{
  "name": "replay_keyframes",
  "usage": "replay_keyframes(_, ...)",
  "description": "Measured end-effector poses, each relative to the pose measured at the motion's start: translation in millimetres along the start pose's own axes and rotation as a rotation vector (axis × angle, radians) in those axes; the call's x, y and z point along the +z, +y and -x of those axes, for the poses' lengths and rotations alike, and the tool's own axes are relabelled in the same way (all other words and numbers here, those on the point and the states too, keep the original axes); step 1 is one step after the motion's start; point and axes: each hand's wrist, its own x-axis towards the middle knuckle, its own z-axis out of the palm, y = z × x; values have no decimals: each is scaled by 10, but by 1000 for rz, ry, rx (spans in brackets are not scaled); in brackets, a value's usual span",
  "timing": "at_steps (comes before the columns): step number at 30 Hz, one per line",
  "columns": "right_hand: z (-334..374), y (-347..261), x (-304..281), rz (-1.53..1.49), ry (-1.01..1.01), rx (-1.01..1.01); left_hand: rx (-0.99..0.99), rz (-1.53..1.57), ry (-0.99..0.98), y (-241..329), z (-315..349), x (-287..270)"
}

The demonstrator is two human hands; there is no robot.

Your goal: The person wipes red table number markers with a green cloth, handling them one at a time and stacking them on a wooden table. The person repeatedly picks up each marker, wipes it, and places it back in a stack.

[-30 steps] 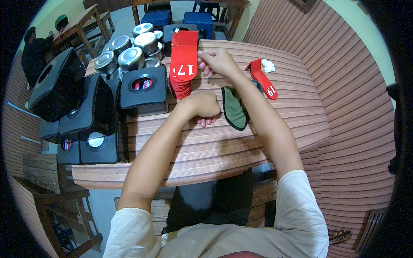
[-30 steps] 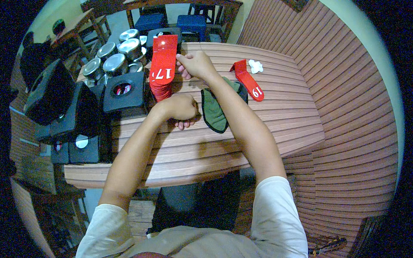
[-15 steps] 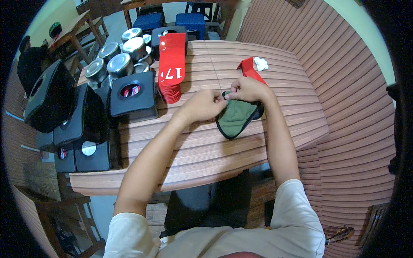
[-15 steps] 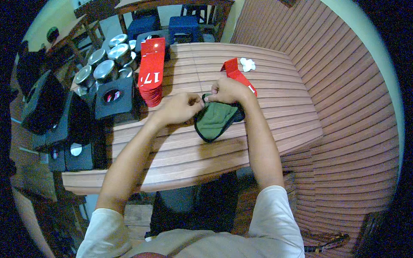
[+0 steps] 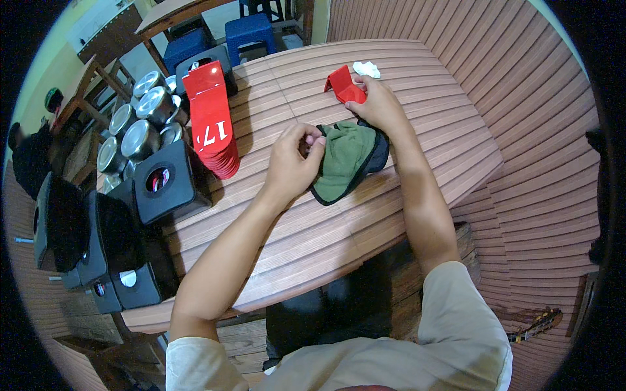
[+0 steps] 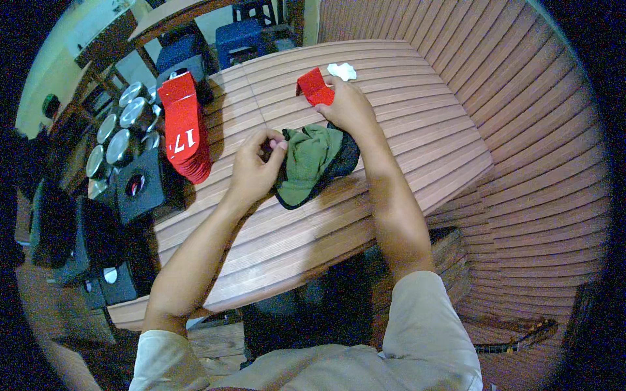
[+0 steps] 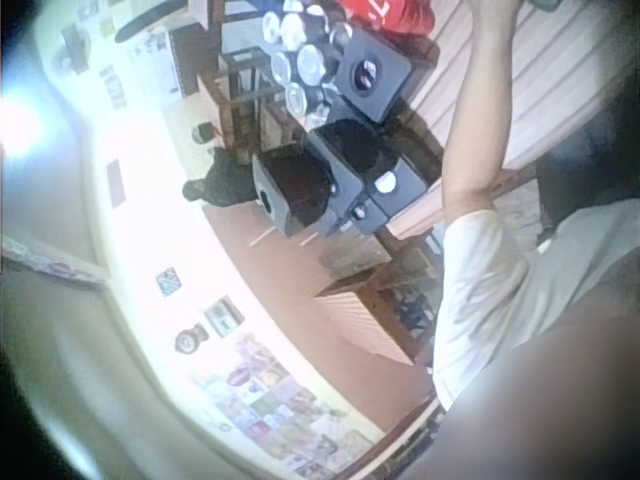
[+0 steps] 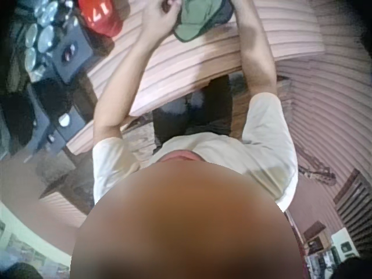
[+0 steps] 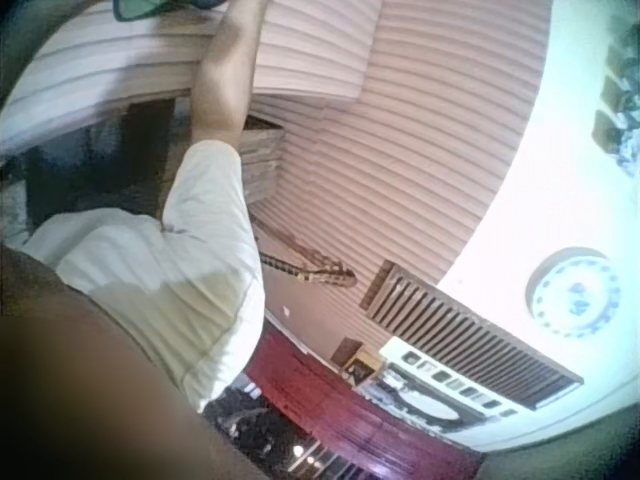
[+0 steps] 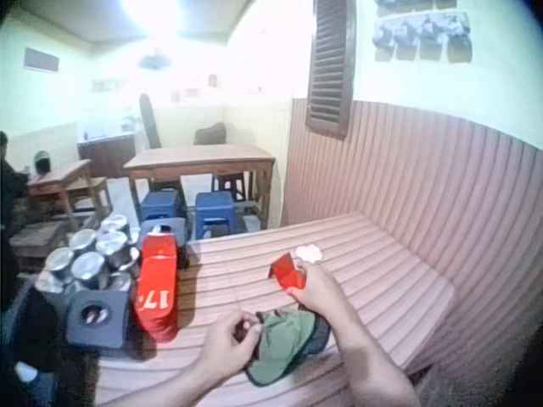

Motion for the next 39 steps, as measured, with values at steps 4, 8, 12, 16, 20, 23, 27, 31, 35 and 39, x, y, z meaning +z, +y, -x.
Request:
replay_keyframes(4,9,-72,0,80,52,-11,-39,148,110,-57,-53,34)
replay_keyframes(8,-7,-225,-100,62,138,37,-125,262,140,-113,-55,15)
replay_keyframes(12,28,-487,-104,-240,179,-25,-199,537,112,-163,-98,26)
replay_keyframes(16,211,-807,152,-603,-105,-143,-181,719,88,-214,-119,27)
replay_keyframes(20,239,-877,217,-798,-285,-187,-261,1001,132,-239,-176,-23)
replay_keyframes(23,189,-724,-6,-779,-453,-198,-395,1115,155,-233,-215,-92)
replay_keyframes(27,234,-578,-200,-329,-709,-341,-509,1040,94,-208,-230,-179)
replay_keyframes(31,220,-585,-83,-228,-625,-445,-510,1113,13,-215,-227,-234)
replay_keyframes(35,76,-439,-199,-254,-294,-237,-552,1173,-149,-266,-228,-314)
replay_keyframes(39,-26,-452,-212,-666,102,-19,-545,1193,-49,-292,-227,-247)
